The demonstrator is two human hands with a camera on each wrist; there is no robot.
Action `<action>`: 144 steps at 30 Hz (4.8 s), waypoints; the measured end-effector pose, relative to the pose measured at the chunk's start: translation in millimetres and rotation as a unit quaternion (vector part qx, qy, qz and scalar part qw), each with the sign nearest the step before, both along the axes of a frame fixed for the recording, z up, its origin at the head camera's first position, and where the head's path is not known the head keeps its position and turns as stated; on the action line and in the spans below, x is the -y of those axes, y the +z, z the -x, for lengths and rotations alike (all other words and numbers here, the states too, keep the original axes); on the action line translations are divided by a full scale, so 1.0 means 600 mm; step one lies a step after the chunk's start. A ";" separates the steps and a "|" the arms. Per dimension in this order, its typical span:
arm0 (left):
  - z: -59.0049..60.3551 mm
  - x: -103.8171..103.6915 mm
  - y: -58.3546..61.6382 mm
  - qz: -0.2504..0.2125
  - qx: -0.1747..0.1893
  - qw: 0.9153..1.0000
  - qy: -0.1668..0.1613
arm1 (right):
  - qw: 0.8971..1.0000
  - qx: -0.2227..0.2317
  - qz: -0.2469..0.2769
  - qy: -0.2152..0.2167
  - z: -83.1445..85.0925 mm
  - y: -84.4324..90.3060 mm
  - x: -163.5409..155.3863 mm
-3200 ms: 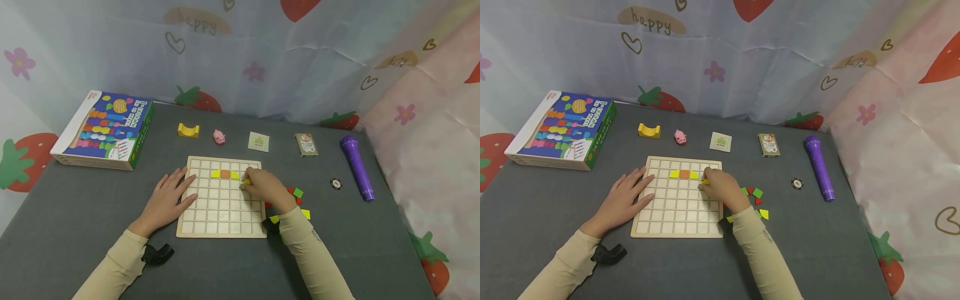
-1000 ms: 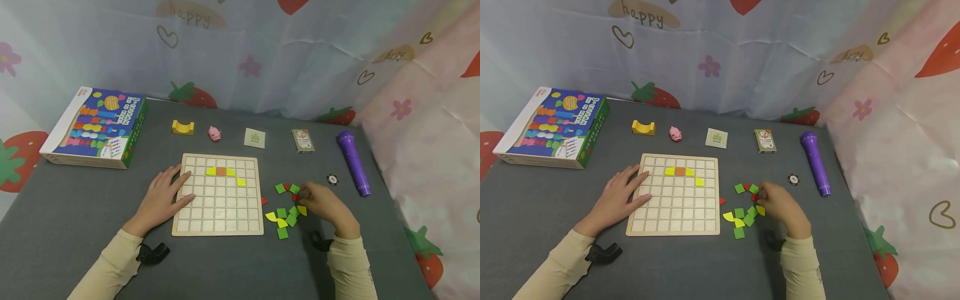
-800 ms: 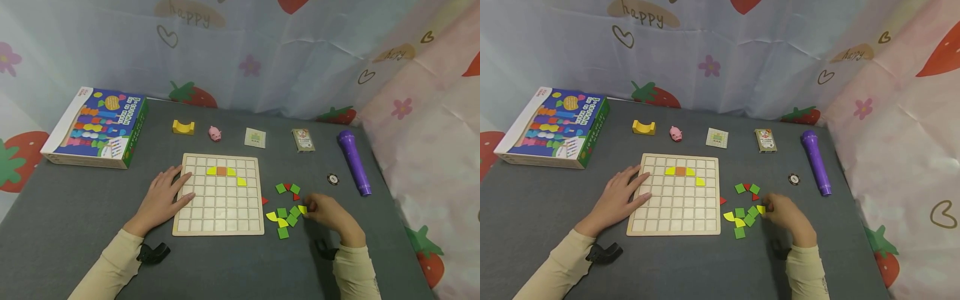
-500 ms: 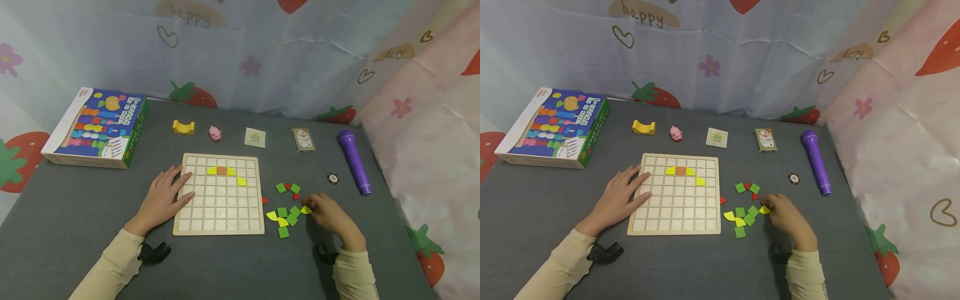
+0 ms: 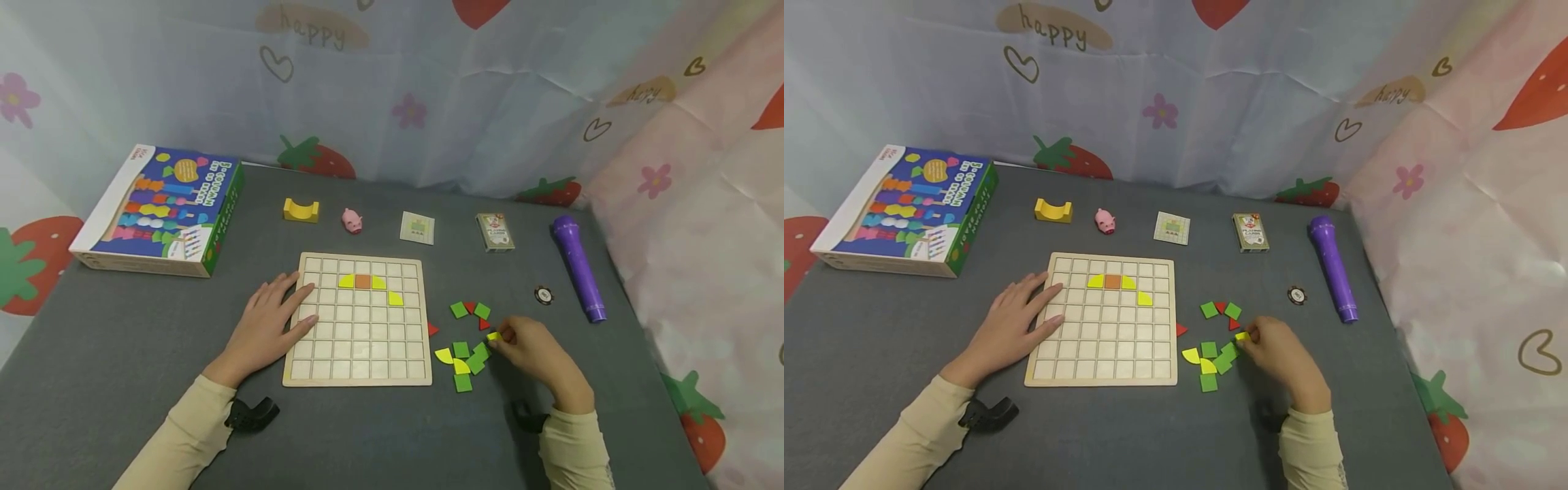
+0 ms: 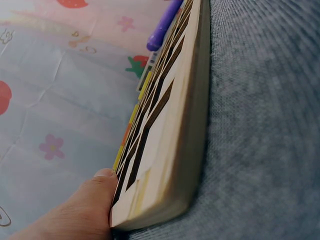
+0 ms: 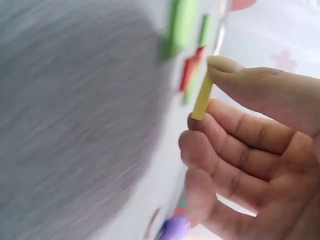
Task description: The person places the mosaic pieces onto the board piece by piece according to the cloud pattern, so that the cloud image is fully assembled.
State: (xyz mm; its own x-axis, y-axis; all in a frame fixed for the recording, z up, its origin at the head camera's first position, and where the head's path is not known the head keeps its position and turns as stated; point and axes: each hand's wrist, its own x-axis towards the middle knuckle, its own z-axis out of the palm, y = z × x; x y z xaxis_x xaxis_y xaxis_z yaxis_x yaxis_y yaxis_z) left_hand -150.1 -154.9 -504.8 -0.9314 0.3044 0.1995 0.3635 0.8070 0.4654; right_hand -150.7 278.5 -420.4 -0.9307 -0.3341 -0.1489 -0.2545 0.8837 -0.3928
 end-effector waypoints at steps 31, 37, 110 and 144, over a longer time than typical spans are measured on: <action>0.001 0.002 -0.002 -0.005 -0.004 1.000 -0.006 | 0.977 -0.090 -0.049 0.187 0.063 -0.019 0.208; -0.001 0.000 -0.001 -0.001 0.003 1.000 -0.006 | 0.977 -0.102 -0.059 0.179 0.068 -0.026 0.210; 0.002 0.022 0.011 -0.021 0.058 0.995 -0.078 | 0.988 -0.032 0.022 0.149 0.053 0.029 0.270; 0.001 0.008 0.005 0.066 -0.017 0.997 -0.036 | 0.983 -0.013 -0.004 0.182 0.122 -0.019 0.392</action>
State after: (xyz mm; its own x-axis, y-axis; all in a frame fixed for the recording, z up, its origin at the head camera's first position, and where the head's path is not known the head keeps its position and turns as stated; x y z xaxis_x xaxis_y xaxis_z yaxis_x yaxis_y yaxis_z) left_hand -150.8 -159.5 -501.8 -0.8998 0.3958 0.1834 0.4359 0.8322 0.3427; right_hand -224.0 43.6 -432.0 -0.7534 -0.6445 -0.1300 -0.5643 0.7354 -0.3752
